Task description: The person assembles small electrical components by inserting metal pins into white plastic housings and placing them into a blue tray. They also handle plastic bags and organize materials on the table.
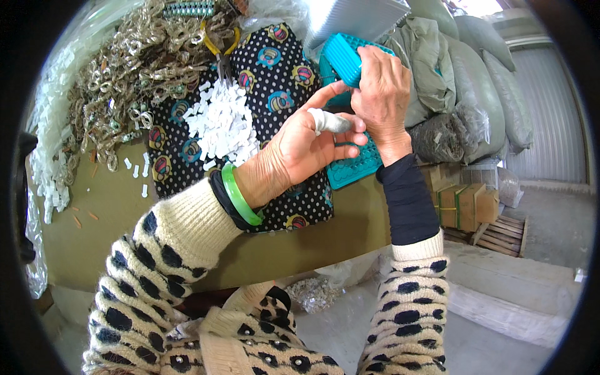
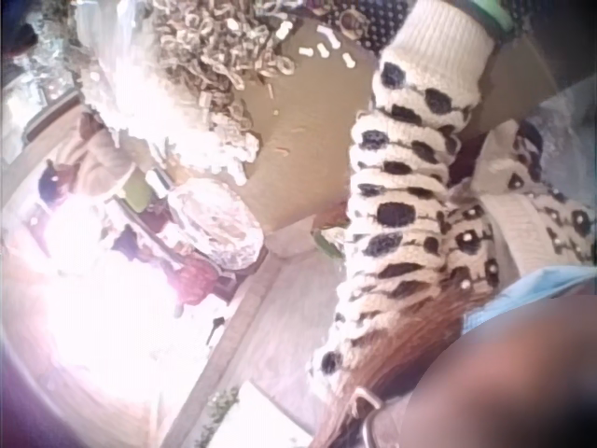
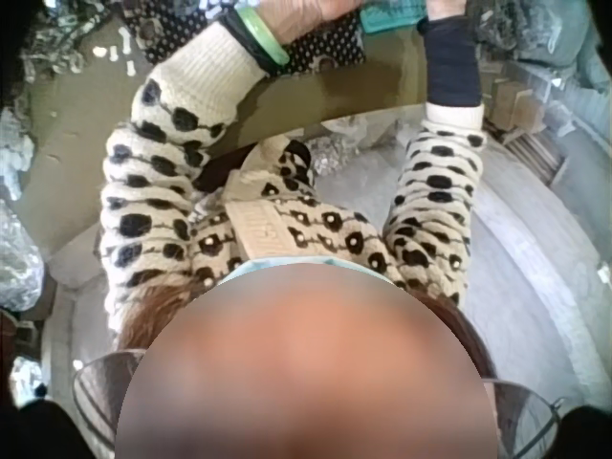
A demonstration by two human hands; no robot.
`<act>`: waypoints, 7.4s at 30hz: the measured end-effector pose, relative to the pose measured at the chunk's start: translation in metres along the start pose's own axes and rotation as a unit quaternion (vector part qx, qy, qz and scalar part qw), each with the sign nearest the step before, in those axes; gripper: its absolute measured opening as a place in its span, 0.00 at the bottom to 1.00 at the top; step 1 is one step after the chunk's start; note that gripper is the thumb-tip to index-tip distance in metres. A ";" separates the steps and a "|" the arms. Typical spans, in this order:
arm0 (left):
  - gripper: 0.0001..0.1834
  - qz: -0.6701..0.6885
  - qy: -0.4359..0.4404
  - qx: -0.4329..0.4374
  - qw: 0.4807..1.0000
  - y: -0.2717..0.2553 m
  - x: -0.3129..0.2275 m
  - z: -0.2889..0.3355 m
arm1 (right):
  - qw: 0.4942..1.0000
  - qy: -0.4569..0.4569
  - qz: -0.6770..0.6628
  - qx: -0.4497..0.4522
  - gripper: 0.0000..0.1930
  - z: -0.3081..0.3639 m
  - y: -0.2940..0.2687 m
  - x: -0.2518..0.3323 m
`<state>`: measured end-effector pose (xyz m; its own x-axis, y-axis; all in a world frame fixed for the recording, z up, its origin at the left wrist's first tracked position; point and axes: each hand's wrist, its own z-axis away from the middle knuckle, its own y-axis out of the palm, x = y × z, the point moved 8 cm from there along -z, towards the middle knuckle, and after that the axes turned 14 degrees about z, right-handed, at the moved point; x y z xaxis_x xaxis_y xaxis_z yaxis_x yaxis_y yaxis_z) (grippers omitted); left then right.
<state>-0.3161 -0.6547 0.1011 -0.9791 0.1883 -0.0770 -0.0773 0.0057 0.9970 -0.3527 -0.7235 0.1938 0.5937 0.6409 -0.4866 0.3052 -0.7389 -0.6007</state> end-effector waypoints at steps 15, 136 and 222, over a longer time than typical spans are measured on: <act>0.39 0.037 -0.050 -0.046 0.997 0.002 0.000 -0.002 | 0.985 -0.013 -0.109 -0.137 0.26 -0.011 -0.068 0.009; 0.24 -0.901 0.179 0.062 0.391 0.060 -0.196 0.336 | 0.888 -0.094 -0.445 0.076 0.19 -0.058 -0.145 0.249; 0.13 -0.785 0.431 -0.272 0.351 0.013 -0.173 0.451 | 0.992 -0.024 0.019 0.123 0.08 -0.007 -0.003 0.043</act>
<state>-0.0629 -0.2445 0.1311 0.6767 0.0047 -0.7362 -0.4440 -0.7951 -0.4131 -0.3227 -0.6956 0.1794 0.5631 0.6267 -0.5387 0.0877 -0.6935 -0.7151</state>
